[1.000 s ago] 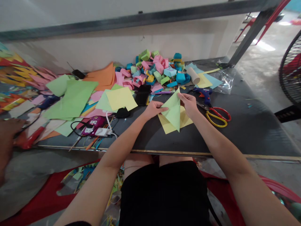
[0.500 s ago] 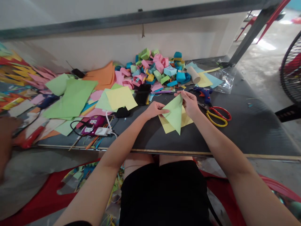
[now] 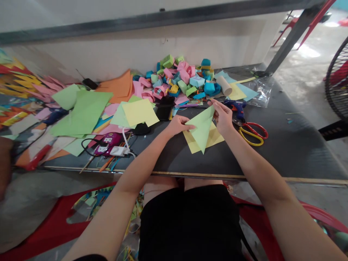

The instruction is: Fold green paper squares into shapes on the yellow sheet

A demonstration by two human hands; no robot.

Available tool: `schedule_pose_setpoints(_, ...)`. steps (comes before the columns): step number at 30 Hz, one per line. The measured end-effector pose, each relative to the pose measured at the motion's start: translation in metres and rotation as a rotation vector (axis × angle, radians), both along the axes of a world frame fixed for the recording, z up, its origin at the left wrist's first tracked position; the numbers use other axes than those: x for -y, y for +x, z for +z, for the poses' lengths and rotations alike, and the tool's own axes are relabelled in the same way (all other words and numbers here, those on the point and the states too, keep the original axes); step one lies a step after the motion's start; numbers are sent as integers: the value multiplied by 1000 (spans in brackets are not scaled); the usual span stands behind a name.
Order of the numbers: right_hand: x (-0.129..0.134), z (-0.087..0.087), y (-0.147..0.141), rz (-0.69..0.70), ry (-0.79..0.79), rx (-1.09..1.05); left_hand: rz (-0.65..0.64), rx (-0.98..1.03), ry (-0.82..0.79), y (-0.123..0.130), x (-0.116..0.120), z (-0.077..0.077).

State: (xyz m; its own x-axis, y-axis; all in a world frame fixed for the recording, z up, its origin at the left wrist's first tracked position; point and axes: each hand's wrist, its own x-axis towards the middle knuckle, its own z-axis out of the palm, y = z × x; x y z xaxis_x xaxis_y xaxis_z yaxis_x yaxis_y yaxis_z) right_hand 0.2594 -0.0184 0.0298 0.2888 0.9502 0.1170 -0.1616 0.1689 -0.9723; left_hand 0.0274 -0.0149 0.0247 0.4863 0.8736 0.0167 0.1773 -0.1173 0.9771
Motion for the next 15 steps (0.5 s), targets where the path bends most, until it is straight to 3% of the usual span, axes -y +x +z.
schedule_pose_setpoints(9,-4,3,5,-8,-8,-31,187,24,120,1,-5,-6)
schedule_pose_setpoints(15,8,8,-9,241,-206,54,306,150,79,3,-4,0)
